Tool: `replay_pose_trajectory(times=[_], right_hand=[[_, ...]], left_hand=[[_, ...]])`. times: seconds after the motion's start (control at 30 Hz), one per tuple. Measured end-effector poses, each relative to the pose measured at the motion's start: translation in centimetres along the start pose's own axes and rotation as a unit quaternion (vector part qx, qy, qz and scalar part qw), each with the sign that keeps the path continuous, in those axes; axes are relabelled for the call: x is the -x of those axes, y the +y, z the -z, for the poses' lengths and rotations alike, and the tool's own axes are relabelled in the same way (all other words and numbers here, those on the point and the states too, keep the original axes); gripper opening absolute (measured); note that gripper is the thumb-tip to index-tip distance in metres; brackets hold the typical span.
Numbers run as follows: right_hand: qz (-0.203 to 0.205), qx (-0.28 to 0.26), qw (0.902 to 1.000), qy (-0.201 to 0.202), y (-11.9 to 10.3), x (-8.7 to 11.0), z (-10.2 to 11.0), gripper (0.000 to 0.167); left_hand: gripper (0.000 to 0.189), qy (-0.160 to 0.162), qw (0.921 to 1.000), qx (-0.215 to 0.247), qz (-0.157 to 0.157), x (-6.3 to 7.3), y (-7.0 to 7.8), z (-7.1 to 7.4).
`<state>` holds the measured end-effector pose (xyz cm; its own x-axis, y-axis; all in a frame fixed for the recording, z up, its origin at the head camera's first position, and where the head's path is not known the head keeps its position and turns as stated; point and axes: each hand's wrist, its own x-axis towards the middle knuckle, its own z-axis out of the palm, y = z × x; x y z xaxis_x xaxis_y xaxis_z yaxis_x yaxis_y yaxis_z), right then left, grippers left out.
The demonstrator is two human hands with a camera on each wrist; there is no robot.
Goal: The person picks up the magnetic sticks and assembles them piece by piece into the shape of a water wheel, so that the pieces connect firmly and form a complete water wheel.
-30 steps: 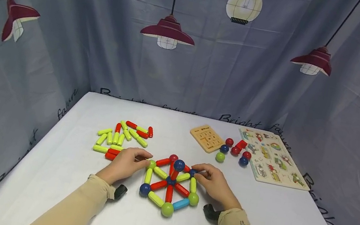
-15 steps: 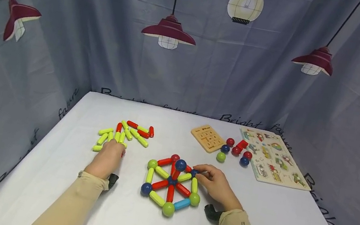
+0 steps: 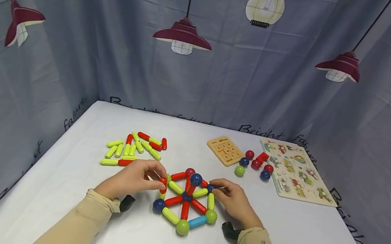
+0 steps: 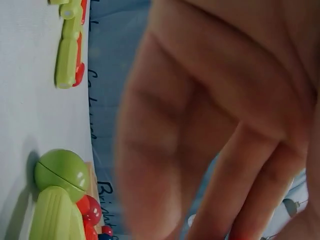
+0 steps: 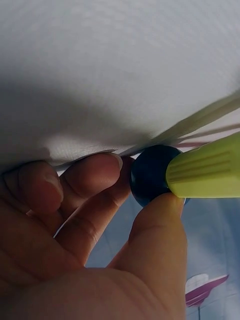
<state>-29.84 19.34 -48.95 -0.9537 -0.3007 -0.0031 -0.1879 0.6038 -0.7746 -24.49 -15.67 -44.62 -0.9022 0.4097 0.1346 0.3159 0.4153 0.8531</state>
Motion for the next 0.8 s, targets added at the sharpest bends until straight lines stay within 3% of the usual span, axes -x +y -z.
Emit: replay_pose_trajectory(times=[0.07,0.2,0.37,0.47,0.53,0.67,0.73,0.8], right_hand=[[0.0,-0.002,1.0,-0.001,0.0,0.0,0.1,0.027],[0.003,0.0,1.0,0.001,0.1,0.0,0.1,0.026],[0.004,-0.004,1.0,0.0,0.3,-0.1,0.1,0.025],[0.007,0.003,1.0,0.0,0.3,-0.2,0.2,0.025],[0.007,0.011,0.9999,0.008,0.4,-0.2,0.3,0.025],[-0.01,0.025,0.9994,0.023,0.4,-0.1,0.8,0.023],[-0.021,0.023,0.9993,0.023,0.4,-0.1,0.9,0.023],[-0.023,0.021,0.9994,0.015,0.5,-0.1,1.1,0.023]], left_hand=[[0.021,-0.036,0.9992,0.01,-0.012,0.0,0.1,-0.3],[0.024,-0.078,0.9968,0.009,-0.011,0.1,0.1,-0.6],[0.045,-0.117,0.9912,-0.059,0.018,0.0,-0.6,-1.0],[0.043,-0.128,0.9868,-0.096,0.026,-0.2,-1.0,-1.2],[0.036,-0.109,0.9876,-0.109,0.032,-0.3,-1.2,-1.3],[0.028,-0.031,0.9878,-0.139,0.064,-0.7,-1.8,-1.2],[0.029,0.002,0.985,-0.153,0.08,-0.8,-2.0,-1.1],[0.029,0.039,0.9774,-0.187,0.09,-0.7,-2.0,-0.8]])
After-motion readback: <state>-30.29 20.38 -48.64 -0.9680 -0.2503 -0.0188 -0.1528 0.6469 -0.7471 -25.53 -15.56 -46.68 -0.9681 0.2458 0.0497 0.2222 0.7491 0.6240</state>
